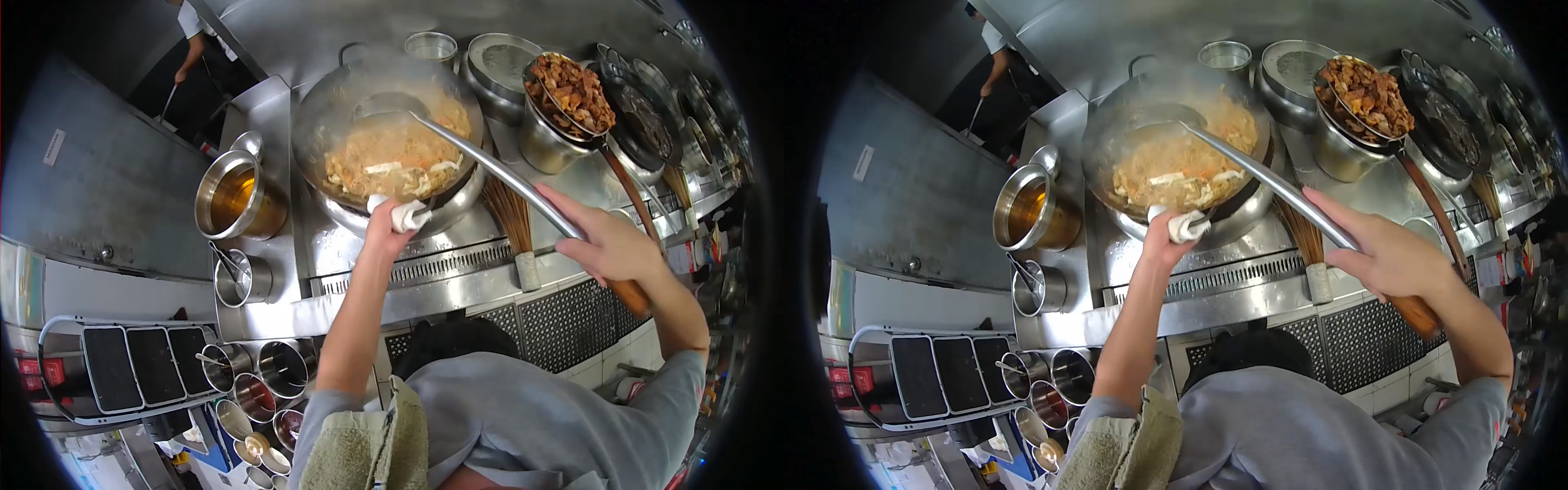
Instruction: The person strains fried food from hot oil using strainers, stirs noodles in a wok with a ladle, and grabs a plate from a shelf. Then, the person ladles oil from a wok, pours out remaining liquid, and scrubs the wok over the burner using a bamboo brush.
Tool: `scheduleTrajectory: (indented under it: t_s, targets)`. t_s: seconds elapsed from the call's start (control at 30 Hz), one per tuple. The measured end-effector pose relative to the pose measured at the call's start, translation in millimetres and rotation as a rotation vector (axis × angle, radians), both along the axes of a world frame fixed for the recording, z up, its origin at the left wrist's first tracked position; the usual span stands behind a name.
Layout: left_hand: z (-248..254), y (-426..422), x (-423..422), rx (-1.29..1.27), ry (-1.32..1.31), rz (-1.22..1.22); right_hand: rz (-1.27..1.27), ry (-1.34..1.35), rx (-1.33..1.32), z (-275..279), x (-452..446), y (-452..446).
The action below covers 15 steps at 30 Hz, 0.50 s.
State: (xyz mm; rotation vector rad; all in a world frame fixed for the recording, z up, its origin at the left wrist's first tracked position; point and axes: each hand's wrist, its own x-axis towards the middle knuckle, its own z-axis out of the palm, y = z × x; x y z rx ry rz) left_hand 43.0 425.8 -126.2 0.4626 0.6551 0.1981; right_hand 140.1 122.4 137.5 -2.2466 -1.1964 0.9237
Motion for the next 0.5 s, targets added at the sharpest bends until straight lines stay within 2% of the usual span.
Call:
scheduleTrajectory:
  t_s: [0.03,0.07,0.13,0.2,0.3,0.33,0.4,0.47,0.5]
  targets:
    - [-7.8,2.0,3.9,0.019,0.033,0.036,-0.131,0.339,-0.110,10.8,-11.8,-3.8]
    - [-24.0,3.6,6.5,0.054,0.008,0.048,-0.138,0.345,-0.113,9.8,-20.1,-12.4]
    - [26.1,-31.0,-6.1,0.124,0.116,0.105,-0.156,0.517,-0.160,13.1,-25.9,-30.5]
    - [45.5,-48.1,-24.0,0.084,0.079,0.139,-0.126,0.494,-0.267,18.7,-40.6,-30.1]
    - [43.3,-42.9,-29.6,0.094,0.021,0.092,0.059,0.064,-0.262,-8.3,-51.6,-20.1]
    - [36.0,-39.5,-28.7,0.096,-0.021,0.078,0.050,0.064,-0.262,-26.6,-52.1,-15.2]
    - [2.9,-34.5,-27.4,0.093,-0.023,0.103,0.104,-0.178,-0.164,-65.8,-54.1,-5.2]
    - [-17.1,-49.2,-42.3,0.106,-0.095,0.116,0.041,-0.207,-0.112,-111.6,-57.2,9.0]
    - [-5.1,-73.8,-61.1,0.080,-0.096,0.132,-0.018,-0.232,-0.055,-121.4,-58.7,12.0]
